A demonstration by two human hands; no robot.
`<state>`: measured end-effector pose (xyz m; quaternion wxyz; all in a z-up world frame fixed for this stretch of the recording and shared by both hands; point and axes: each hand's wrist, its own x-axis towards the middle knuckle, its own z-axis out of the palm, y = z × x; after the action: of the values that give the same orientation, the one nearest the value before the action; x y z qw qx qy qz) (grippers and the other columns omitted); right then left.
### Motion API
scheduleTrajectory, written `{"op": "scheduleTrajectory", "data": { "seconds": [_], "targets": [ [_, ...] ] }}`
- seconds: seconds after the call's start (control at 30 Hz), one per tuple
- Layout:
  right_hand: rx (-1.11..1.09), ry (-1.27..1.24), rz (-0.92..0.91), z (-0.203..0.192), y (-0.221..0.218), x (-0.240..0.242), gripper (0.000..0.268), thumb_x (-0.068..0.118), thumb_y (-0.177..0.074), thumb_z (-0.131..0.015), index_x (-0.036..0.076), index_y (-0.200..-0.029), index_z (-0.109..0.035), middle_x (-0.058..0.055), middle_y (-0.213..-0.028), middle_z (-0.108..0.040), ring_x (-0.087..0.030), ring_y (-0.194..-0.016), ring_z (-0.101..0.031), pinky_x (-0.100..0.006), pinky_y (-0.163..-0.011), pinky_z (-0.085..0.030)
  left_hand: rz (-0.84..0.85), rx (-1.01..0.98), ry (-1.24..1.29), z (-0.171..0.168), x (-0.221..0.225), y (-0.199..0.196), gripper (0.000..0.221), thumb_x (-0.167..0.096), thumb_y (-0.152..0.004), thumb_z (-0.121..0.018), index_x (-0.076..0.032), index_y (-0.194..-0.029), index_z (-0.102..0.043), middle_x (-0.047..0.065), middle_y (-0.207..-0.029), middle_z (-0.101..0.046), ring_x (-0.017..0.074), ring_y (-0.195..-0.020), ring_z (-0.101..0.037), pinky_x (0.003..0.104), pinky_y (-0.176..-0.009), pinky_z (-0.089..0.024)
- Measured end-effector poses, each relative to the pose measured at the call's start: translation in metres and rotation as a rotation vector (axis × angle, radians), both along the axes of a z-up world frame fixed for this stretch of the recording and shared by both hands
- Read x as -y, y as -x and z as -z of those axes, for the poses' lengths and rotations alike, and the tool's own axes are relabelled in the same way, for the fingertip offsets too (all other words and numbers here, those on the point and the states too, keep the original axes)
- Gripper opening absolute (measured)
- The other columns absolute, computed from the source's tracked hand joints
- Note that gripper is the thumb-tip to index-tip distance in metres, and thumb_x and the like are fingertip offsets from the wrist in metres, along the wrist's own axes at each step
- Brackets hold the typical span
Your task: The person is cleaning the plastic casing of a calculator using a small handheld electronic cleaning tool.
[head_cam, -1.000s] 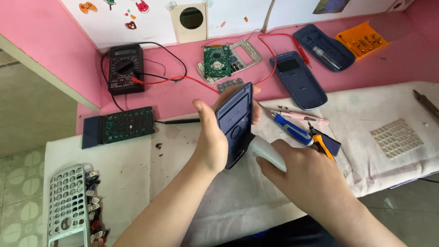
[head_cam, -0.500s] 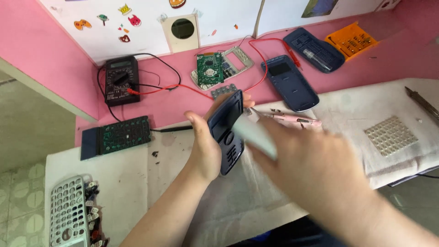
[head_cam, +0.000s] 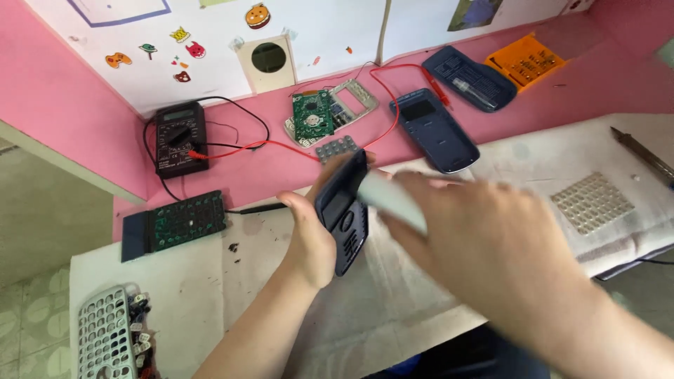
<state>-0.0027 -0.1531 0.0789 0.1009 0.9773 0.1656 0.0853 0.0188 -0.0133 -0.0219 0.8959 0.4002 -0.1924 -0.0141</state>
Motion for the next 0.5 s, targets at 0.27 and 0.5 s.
{"op": "scheduleTrajectory", "data": {
  "seconds": [0.27,0.5],
  "targets": [
    [0.002,-0.052,-0.063,-0.001,0.003,-0.005,0.037,0.057,-0.078,-0.049,0.026,-0.096,-0.056,-0.001,-0.052,-0.059,-0.027,-0.044,-0.061,-0.042,-0.036,-0.048,-0.096,-0.045,-0.200,-0.004,-0.004,0.000,0.098,-0.078,-0.061,-0.019,-0.002,-0.117,-0.047,0.009,-0.101,-0.056,0.0185,-0.084,-0.051,0.032,-0.077,-0.043],
    [0.008,-0.168,-0.145,0.023,0.019,-0.006,0.031,0.059,-0.074,-0.054,0.030,-0.084,-0.059,0.000,-0.054,-0.061,-0.031,-0.045,-0.062,-0.046,-0.033,-0.048,-0.108,-0.035,-0.258,-0.014,-0.007,0.003,0.099,-0.080,-0.058,-0.015,-0.003,-0.112,-0.048,0.009,-0.097,-0.061,0.0185,-0.080,-0.053,0.033,-0.075,-0.044]
  ]
}}
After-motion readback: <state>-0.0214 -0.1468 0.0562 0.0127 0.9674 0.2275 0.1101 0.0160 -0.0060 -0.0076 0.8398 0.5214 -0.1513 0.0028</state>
